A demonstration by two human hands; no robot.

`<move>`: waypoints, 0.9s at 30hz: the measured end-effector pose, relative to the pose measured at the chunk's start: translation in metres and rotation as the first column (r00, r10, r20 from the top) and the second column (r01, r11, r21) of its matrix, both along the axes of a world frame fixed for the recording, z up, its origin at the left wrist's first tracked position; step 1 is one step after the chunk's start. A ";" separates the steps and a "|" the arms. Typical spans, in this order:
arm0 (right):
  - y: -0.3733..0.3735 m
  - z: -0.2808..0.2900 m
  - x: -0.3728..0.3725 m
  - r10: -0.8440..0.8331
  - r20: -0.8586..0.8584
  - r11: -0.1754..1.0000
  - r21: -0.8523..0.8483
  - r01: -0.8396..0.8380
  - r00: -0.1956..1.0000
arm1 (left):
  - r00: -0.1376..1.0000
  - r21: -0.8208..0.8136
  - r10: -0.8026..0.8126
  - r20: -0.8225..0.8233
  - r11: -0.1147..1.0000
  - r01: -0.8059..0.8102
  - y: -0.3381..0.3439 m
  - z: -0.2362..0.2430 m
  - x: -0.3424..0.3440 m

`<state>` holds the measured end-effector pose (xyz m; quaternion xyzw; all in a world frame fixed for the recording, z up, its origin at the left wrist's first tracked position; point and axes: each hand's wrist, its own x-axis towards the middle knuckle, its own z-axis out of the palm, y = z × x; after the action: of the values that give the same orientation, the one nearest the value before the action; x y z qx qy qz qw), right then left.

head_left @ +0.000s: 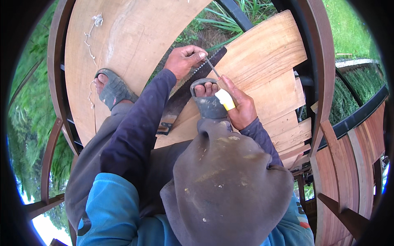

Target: The person uses a hand saw to cut a wooden plank on a partially constructed wooden platform. They position the plank, saw through it, and then move to another section to continue cutting.

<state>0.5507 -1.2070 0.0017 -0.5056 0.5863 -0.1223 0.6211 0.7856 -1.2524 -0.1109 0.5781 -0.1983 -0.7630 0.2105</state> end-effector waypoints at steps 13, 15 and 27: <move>-0.002 0.000 -0.008 0.040 -0.084 0.999 0.013 -0.039 0.996 | 0.991 -0.078 -0.114 0.073 0.990 0.120 -0.001 -0.017 -0.007; -0.004 0.002 -0.005 0.046 -0.099 0.998 -0.025 -0.049 0.994 | 0.988 -0.075 -0.139 0.073 0.987 0.144 -0.002 -0.018 -0.007; -0.025 -0.031 0.016 0.178 -0.211 0.982 -0.026 -0.188 0.961 | 0.998 0.104 0.007 -0.066 0.995 0.000 -0.020 -0.038 0.009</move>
<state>0.5668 -1.2320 -0.0292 -0.5816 0.5957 -0.0244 0.5534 0.7942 -1.2724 -0.1491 0.5629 -0.1501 -0.7907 0.1879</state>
